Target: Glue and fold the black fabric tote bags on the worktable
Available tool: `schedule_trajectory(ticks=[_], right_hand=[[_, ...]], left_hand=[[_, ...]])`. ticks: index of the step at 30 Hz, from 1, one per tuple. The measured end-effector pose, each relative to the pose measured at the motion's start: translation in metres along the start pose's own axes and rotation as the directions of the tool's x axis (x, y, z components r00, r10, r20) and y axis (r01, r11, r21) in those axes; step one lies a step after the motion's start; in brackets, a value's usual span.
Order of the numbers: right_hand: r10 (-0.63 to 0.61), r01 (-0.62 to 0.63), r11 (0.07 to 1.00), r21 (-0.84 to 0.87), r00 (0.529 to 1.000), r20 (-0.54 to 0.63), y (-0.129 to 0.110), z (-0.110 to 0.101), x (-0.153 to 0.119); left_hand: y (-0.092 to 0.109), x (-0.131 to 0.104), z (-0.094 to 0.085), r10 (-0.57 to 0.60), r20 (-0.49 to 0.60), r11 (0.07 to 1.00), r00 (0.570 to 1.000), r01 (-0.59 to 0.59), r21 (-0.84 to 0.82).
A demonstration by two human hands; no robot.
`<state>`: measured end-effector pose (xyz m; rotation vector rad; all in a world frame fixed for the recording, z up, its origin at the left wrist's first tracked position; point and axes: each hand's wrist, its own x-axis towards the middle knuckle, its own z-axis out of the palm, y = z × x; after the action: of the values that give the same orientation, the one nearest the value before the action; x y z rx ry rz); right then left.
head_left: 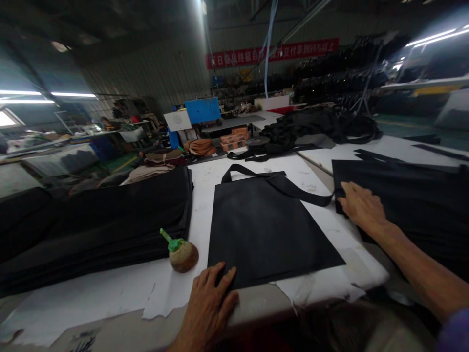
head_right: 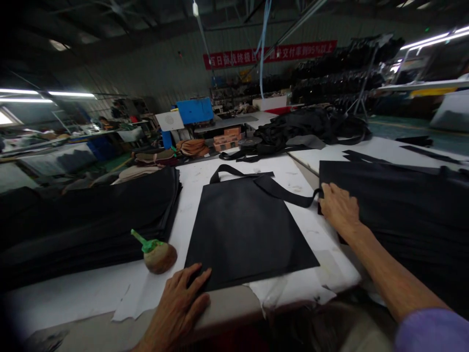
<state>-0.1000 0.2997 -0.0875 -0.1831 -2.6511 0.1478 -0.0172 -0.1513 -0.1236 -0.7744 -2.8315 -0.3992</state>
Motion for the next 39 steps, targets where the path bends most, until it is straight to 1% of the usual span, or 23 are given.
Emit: schedule_trajectory(ticks=[2, 3, 4, 5, 6, 7, 8, 9, 10, 13, 17, 20, 24, 26, 28, 30, 31, 33, 34, 36, 37, 38, 39], right_hand=[[0.038, -0.041, 0.998, -0.053, 0.998, -0.055, -0.008, -0.005, -0.006], [0.006, -0.009, 0.999, -0.052, 0.998, -0.057, -0.017, -0.006, -0.016], [-0.053, 0.051, 0.998, -0.036, 0.998, -0.043, -0.027, -0.004, -0.029], [-0.141, 0.141, 0.990, -0.003, 0.990, -0.018, -0.038, -0.001, -0.044], [-0.235, 0.234, 0.971, 0.040, 0.972, 0.017, -0.048, 0.003, -0.061], [-0.331, 0.325, 0.941, 0.090, 0.942, 0.055, -0.057, 0.008, -0.077], [-0.411, 0.398, 0.907, 0.137, 0.908, 0.079, -0.063, 0.013, -0.091], [-0.441, 0.424, 0.890, 0.167, 0.893, 0.085, -0.066, 0.019, -0.103], [-0.456, 0.436, 0.880, 0.186, 0.886, 0.080, -0.067, 0.023, -0.111], [-0.449, 0.426, 0.876, 0.226, 0.891, 0.060, -0.061, 0.034, -0.117], [-0.450, 0.430, 0.870, 0.243, 0.892, 0.034, -0.065, 0.035, -0.110], [-0.438, 0.426, 0.879, 0.213, 0.899, 0.013, -0.084, 0.035, -0.113], [-0.375, 0.366, 0.915, 0.168, 0.926, 0.028, -0.103, 0.034, -0.115], [-0.332, 0.319, 0.923, 0.213, 0.943, 0.025, -0.110, 0.029, -0.113], [-0.263, 0.236, 0.903, 0.359, 0.964, 0.030, -0.123, 0.021, -0.113], [-0.175, 0.085, 0.827, 0.556, 0.978, 0.110, -0.144, 0.012, -0.116], [-0.142, -0.013, 0.758, 0.652, 0.973, 0.184, -0.158, 0.008, -0.120], [-0.142, -0.218, 0.546, 0.809, 0.928, 0.345, -0.188, 0.002, -0.128], [-0.179, -0.292, 0.405, 0.867, 0.904, 0.388, -0.203, 0.000, -0.133], [-0.253, -0.372, 0.150, 0.916, 0.881, 0.399, -0.228, -0.003, -0.141], [-0.270, -0.387, 0.069, 0.920, 0.880, 0.391, -0.235, -0.004, -0.143], [-0.260, -0.398, 0.032, 0.917, 0.882, 0.392, -0.239, -0.005, -0.145], [-0.230, -0.410, 0.028, 0.912, 0.885, 0.405, -0.239, -0.005, -0.147]], left_hand=[[-0.012, -0.010, 0.001, -0.058, -0.124, 0.990, 0.991, 0.041, -0.138], [-0.018, -0.015, -0.001, -0.137, -0.218, 0.974, 0.966, 0.091, -0.207], [-0.025, -0.019, -0.004, -0.253, -0.311, 0.946, 0.916, 0.167, -0.278], [-0.031, -0.023, -0.008, -0.392, -0.385, 0.899, 0.836, 0.260, -0.351], [-0.036, -0.024, -0.014, -0.523, -0.428, 0.837, 0.737, 0.351, -0.419], [-0.041, -0.024, -0.020, -0.626, -0.436, 0.770, 0.647, 0.424, -0.477], [-0.046, -0.022, -0.025, -0.694, -0.422, 0.712, 0.583, 0.470, -0.522], [-0.051, -0.019, -0.030, -0.732, -0.397, 0.672, 0.553, 0.494, -0.551], [-0.056, -0.015, -0.033, -0.740, -0.373, 0.659, 0.559, 0.497, -0.564], [-0.072, -0.003, -0.035, -0.691, -0.313, 0.695, 0.652, 0.479, -0.536], [-0.084, 0.002, -0.032, -0.612, -0.340, 0.782, 0.714, 0.481, -0.397], [-0.080, 0.002, -0.031, -0.602, -0.341, 0.792, 0.722, 0.489, -0.365], [-0.073, 0.005, -0.027, -0.655, -0.250, 0.721, 0.713, 0.492, -0.488], [-0.071, 0.008, -0.026, -0.668, -0.220, 0.694, 0.711, 0.488, -0.529], [-0.067, 0.010, -0.028, -0.688, -0.198, 0.659, 0.698, 0.487, -0.574], [-0.057, 0.012, -0.034, -0.701, -0.169, 0.623, 0.692, 0.481, -0.617], [-0.049, 0.013, -0.039, -0.701, -0.147, 0.601, 0.697, 0.468, -0.648], [-0.026, 0.016, -0.046, -0.674, -0.062, 0.512, 0.736, 0.405, -0.758], [-0.012, 0.018, -0.048, -0.644, 0.006, 0.401, 0.765, 0.344, -0.849], [0.020, 0.023, -0.048, -0.509, 0.150, 0.132, 0.848, 0.249, -0.959], [0.036, 0.026, -0.045, -0.444, 0.190, 0.019, 0.875, 0.222, -0.975], [0.051, 0.029, -0.040, -0.396, 0.211, -0.064, 0.894, 0.203, -0.977], [0.064, 0.031, -0.035, -0.373, 0.225, -0.130, 0.900, 0.190, -0.973]])
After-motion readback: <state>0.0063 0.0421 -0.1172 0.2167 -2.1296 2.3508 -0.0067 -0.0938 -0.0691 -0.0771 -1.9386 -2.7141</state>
